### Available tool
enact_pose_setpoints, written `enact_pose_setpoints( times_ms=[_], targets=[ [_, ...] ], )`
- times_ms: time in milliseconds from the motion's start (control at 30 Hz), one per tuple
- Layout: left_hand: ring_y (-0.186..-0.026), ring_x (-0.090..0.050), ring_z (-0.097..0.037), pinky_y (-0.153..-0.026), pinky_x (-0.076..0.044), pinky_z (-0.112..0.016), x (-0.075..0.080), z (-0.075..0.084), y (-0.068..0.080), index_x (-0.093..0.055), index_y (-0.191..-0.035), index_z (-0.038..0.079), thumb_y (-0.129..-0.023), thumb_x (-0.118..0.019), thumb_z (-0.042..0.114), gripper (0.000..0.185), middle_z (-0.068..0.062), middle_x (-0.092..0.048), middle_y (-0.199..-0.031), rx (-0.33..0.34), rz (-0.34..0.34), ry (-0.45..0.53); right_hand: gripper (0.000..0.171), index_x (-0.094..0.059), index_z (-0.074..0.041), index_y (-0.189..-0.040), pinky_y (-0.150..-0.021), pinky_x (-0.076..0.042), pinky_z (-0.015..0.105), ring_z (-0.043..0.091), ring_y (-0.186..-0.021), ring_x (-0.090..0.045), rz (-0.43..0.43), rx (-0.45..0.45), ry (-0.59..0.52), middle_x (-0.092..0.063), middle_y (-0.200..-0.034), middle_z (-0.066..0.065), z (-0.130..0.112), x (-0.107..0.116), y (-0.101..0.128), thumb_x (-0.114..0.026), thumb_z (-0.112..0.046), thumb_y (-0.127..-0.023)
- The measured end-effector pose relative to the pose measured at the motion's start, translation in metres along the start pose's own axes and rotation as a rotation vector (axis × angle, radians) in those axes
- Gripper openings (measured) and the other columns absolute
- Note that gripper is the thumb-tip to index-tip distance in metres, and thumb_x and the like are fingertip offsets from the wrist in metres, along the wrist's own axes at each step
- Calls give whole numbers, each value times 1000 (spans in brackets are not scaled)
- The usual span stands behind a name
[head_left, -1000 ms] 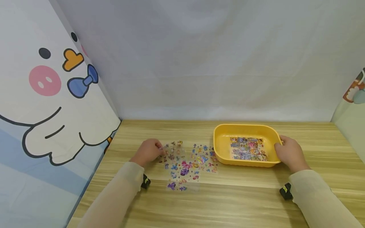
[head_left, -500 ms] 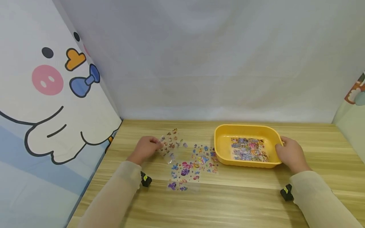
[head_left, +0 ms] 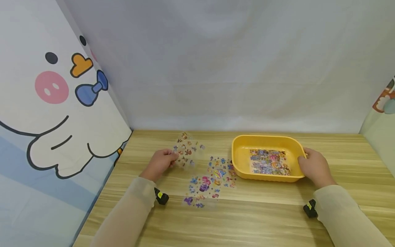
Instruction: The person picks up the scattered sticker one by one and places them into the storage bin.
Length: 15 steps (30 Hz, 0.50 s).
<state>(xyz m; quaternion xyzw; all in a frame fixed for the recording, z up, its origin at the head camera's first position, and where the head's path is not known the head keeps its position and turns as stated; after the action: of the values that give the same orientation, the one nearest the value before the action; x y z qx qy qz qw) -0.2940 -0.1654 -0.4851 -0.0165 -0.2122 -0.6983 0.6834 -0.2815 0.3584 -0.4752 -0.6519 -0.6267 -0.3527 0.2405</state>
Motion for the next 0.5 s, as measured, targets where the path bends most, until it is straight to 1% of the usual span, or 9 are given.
enact_pose_setpoints(
  times_ms=[67, 200, 300, 500],
  targets=[
    [-77, -56, -21, -73, -49, -35, -1, 0, -1, -62, -90, 5, -103, -66, 18, 19, -9, -63, -87, -9, 9, 28, 58, -37, 19, -147, -66, -50, 31, 32, -86, -63, -1, 1, -3, -57, -124, 37, 0, 0, 0, -39, -17, -103],
    [-78, -58, -19, -73, -50, -34, -4, 0, -2, -65, -96, 2, -103, -65, 15, 14, -10, -68, -92, -16, 21, 83, 58, -35, 19, -148, -65, -51, 31, 30, -83, -64, -7, -4, -12, -57, -125, 37, 1, -1, 0, -39, -18, -103],
    [-80, -61, -18, -74, -51, -33, -7, 1, -1, -67, -101, 0, -104, -64, 14, 16, -10, -70, -95, -24, 17, 94, 58, -36, 18, -148, -65, -51, 31, 30, -83, -64, -6, -7, -11, -57, -125, 37, 1, 0, 0, -38, -18, -104],
    [-81, -63, -16, -78, -53, -33, -14, 6, 3, -72, -112, -2, -103, -64, 15, 20, -9, -71, -95, -29, 16, 119, 58, -35, 18, -149, -66, -51, 31, 30, -84, -64, -9, -12, -16, -56, -128, 38, 0, 0, 1, -38, -19, -104]
  ],
)
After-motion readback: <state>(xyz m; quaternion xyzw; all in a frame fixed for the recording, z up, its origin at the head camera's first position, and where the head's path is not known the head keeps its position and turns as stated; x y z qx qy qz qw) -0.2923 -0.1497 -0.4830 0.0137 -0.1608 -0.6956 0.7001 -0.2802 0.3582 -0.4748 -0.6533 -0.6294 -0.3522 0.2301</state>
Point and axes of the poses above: each hand's wrist, its own y-axis away from the middle knuckle, its own x-axis out of the back of the hand, z = x × y, the point moved 2 cm from there along -y, towards the middle knuckle
